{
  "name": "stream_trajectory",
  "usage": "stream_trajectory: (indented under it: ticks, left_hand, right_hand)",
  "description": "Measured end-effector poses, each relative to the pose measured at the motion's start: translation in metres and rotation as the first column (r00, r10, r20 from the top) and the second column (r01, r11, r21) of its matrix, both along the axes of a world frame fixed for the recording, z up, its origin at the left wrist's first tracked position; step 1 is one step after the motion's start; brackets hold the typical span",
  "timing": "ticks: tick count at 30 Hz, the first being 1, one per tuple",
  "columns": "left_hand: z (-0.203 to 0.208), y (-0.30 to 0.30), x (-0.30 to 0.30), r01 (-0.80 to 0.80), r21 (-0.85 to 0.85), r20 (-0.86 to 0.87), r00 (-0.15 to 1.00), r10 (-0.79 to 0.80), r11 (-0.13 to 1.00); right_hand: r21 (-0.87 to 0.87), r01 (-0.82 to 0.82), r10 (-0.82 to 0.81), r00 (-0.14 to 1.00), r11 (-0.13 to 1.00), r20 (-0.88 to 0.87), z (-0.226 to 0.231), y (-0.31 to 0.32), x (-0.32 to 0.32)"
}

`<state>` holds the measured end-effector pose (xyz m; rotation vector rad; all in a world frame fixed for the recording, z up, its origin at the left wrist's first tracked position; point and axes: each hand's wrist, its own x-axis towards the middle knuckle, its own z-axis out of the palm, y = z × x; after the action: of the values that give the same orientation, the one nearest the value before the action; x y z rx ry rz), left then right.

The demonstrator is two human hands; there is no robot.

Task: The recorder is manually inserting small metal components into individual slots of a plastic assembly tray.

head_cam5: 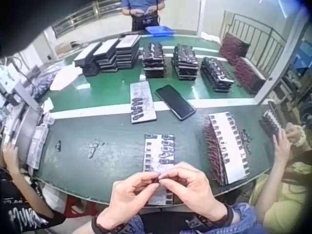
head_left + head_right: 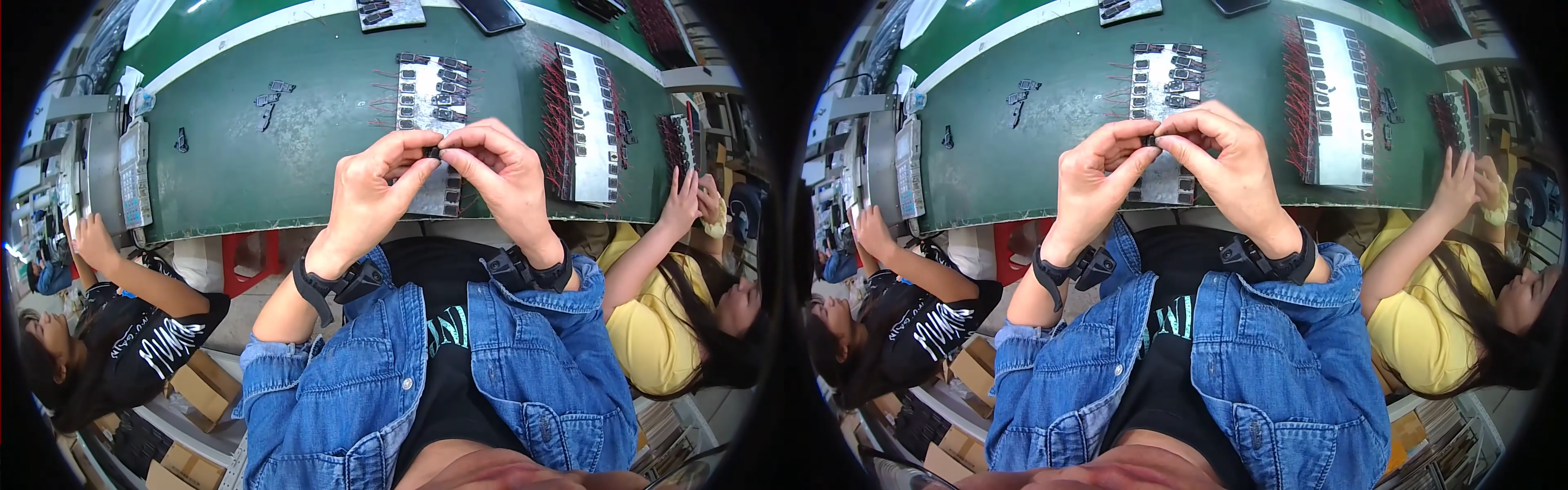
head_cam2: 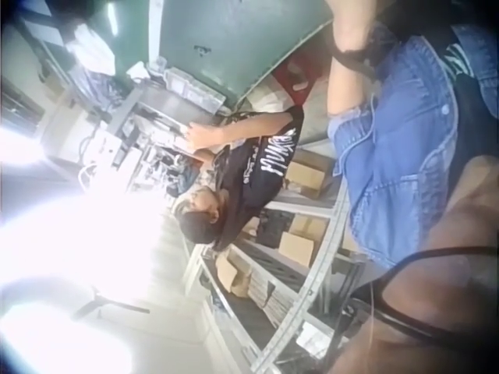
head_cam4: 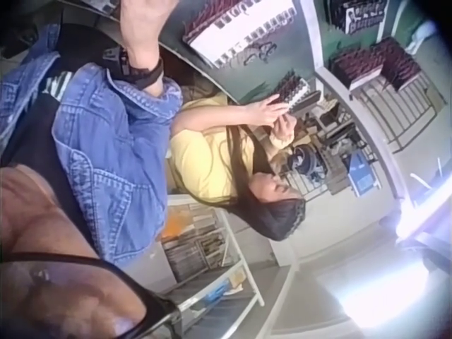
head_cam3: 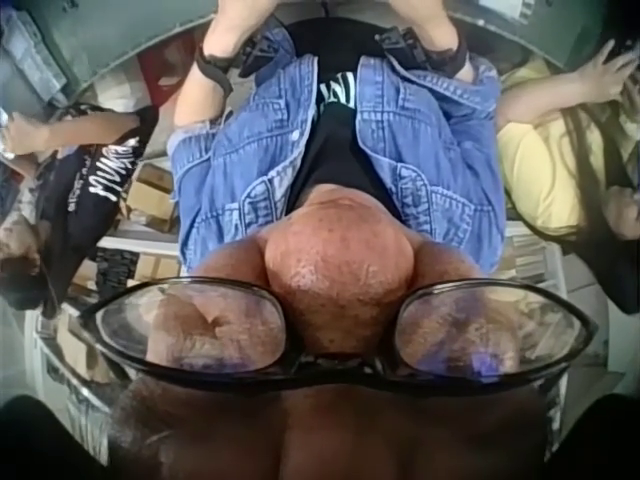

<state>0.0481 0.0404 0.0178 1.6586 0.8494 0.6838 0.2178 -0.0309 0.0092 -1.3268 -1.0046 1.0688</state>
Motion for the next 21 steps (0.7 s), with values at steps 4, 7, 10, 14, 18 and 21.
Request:
stream_trajectory:
  ticks: [4,7,10,14,18,21]
  left_hand:
    - [0.006,-0.001,0.001,0.009,0.016,-0.019,1.000,-0.008,1.000]
    - [0.007,-0.004,0.002,0.016,0.011,-0.031,0.999,-0.016,1.000]
    - [0.003,-0.006,0.002,0.027,-0.014,-0.037,0.999,-0.028,1.000]
    - [0.003,-0.006,0.001,0.043,-0.007,-0.025,0.999,-0.043,0.999]
    - [0.000,-0.009,0.000,0.057,-0.005,-0.038,0.998,-0.057,0.998]
    - [0.000,-0.011,0.000,0.068,-0.023,-0.058,0.996,-0.069,0.997]
  right_hand:
    - [0.002,-0.037,0.037,0.998,0.999,0.049,0.002,-0.001,0.003]
    - [-0.060,-0.101,0.098,0.994,0.993,-0.049,0.003,-0.003,0.006]
    - [-0.071,-0.124,0.117,0.989,0.990,-0.095,-0.001,-0.003,0.011]
    - [-0.076,-0.211,0.195,0.965,0.975,-0.176,-0.002,0.000,0.017]
    - [-0.094,-0.259,0.241,0.955,0.961,-0.171,0.000,-0.002,0.021]
    - [-0.123,-0.249,0.241,0.967,0.961,-0.075,0.004,-0.003,0.020]
